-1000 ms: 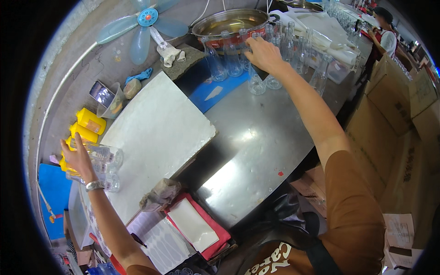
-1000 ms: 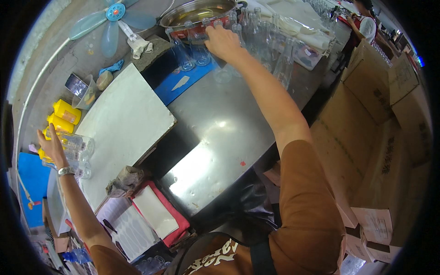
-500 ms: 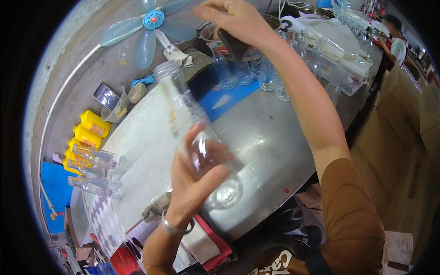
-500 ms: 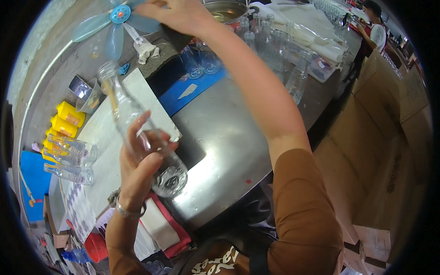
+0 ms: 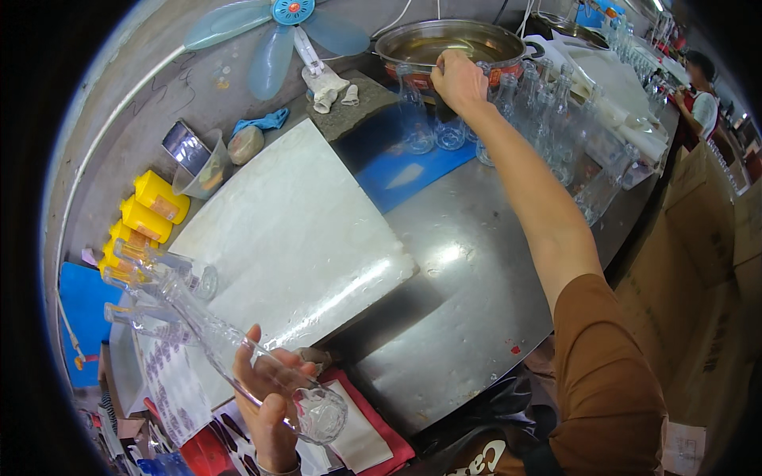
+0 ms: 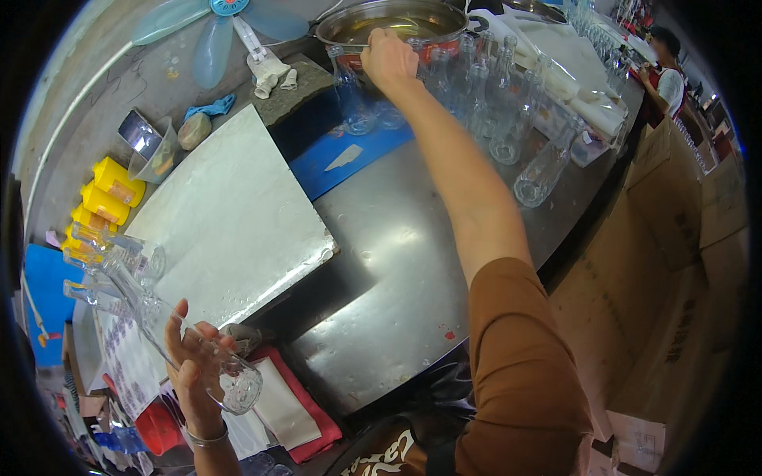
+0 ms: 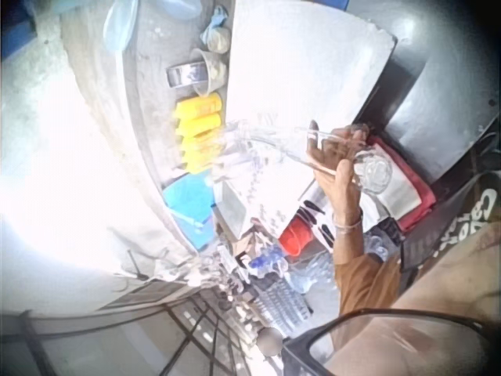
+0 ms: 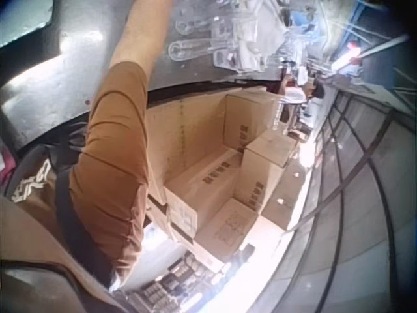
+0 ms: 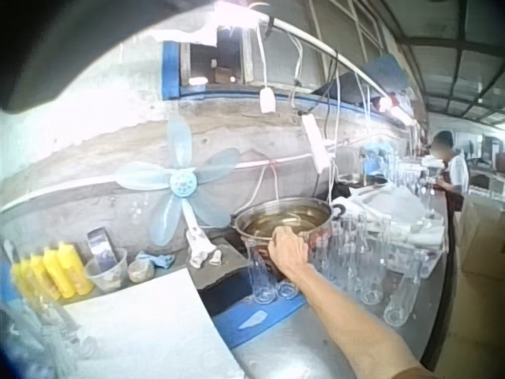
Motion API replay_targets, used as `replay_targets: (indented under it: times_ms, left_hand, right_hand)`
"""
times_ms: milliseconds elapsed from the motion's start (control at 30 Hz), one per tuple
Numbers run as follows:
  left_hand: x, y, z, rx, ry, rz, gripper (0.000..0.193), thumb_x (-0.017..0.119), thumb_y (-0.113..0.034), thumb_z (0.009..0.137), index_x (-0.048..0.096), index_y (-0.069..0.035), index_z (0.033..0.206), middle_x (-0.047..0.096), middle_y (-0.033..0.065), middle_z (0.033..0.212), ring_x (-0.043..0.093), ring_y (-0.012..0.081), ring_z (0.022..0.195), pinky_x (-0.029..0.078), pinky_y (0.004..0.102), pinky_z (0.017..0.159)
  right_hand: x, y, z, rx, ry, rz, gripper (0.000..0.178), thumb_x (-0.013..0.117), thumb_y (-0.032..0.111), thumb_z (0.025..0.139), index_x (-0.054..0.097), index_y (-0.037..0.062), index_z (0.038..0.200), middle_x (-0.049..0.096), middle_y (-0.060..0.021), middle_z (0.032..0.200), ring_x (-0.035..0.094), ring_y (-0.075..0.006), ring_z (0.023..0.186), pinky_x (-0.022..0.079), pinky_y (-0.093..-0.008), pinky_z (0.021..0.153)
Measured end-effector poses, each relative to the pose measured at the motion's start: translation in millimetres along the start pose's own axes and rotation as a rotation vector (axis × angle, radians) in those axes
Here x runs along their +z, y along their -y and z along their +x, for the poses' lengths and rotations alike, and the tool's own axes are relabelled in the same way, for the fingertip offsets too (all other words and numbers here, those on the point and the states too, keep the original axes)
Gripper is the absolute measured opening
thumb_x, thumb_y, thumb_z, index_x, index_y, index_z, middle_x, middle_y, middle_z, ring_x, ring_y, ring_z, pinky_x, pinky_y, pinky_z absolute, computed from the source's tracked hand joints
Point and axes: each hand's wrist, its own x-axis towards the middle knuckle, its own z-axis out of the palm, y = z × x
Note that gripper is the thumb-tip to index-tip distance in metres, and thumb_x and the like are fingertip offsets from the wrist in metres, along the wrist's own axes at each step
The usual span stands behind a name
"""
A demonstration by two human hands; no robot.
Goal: The person applies adhesive labels to clear glass bottles using a handheld squeegee tool. They pick up each bottle, place a label on its side, smooth it with the squeegee, and set the labeled bottle aside. The process is repeated for multiple bottles in a continuous workflow.
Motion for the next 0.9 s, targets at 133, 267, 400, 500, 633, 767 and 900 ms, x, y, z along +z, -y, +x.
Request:
replay_targets:
  times_ms: [133,267,400,500,633,767,900]
  left_hand:
    - [-6.8,4.9,-7.4,0.028,-0.05,-0.004,0.111,0.085,-0.051,0.071,0.03,-0.001,0.153,0.062,0.0128,0.104,0.069,0.0259,0.091,0.057,0.039,0.087]
    - [-17.4,9.4,-28.2,0.06,-0.053,0.064,0.102,0.076,-0.054,0.078,0.03,-0.002,0.153,0.059,0.0095,0.104,0.065,0.0229,0.088,0.055,0.0361,0.076]
    - [-32.0,30.5,-53.0,0.009,-0.106,-0.024,0.093,0.075,-0.034,0.077,0.032,0.0,0.152,0.063,0.0131,0.107,0.068,0.0253,0.089,0.056,0.0372,0.08]
    - [-38.3,46.6,-65.5,-0.172,-0.166,-0.021,0.085,0.065,-0.012,0.074,0.032,0.0,0.151,0.061,0.0138,0.106,0.067,0.0284,0.097,0.055,0.0378,0.089]
    - [-53.9,77.9,-85.3,-0.226,-0.12,-0.091,0.078,0.065,-0.01,0.081,0.031,0.004,0.15,0.062,0.0163,0.109,0.067,0.0269,0.1,0.054,0.039,0.092]
    - [-64.8,89.6,-80.9,-0.262,0.048,-0.091,0.078,0.068,-0.026,0.092,0.026,0.002,0.153,0.059,0.0221,0.12,0.066,0.03,0.109,0.054,0.0392,0.093]
    - [-63.9,91.8,-90.2,-0.171,0.01,-0.059,0.078,0.065,-0.028,0.096,0.022,-0.003,0.157,0.053,0.024,0.136,0.06,0.0325,0.122,0.048,0.0401,0.101]
  right_hand:
    - [-11.9,8.4,-8.1,-0.209,0.043,-0.128,0.027,0.061,0.021,0.089,0.059,0.0106,0.114,0.071,-0.0166,0.105,0.069,-0.0399,0.091,0.054,-0.0523,0.077]
    - [-21.8,40.9,5.6,-0.271,0.253,-0.234,0.036,0.067,0.026,0.088,0.059,0.0115,0.121,0.071,-0.0186,0.109,0.068,-0.0393,0.097,0.054,-0.0515,0.08]
    - [-14.4,54.7,29.2,-0.28,0.506,-0.36,0.048,0.071,0.038,0.088,0.06,0.0139,0.128,0.069,-0.019,0.119,0.066,-0.0376,0.111,0.053,-0.0503,0.091]
    - [11.4,44.6,36.2,-0.205,0.474,-0.355,0.054,0.068,0.051,0.087,0.061,0.016,0.128,0.065,-0.0137,0.129,0.059,-0.035,0.123,0.049,-0.0506,0.098]
    - [-19.8,53.0,7.3,-0.296,0.48,-0.345,0.051,0.072,0.042,0.083,0.065,0.0062,0.119,0.069,-0.0257,0.107,0.067,-0.0444,0.1,0.052,-0.0531,0.086]
    - [-74.3,0.3,-12.5,-0.628,0.419,-0.284,0.046,0.061,0.047,0.097,0.062,0.0087,0.122,0.07,-0.0206,0.114,0.067,-0.0394,0.105,0.05,-0.0467,0.088]
    - [-159.1,66.0,-69.6,-0.604,0.518,-0.196,0.042,0.066,0.043,0.093,0.065,0.0106,0.12,0.071,-0.0192,0.103,0.069,-0.0357,0.098,0.051,-0.0427,0.085]
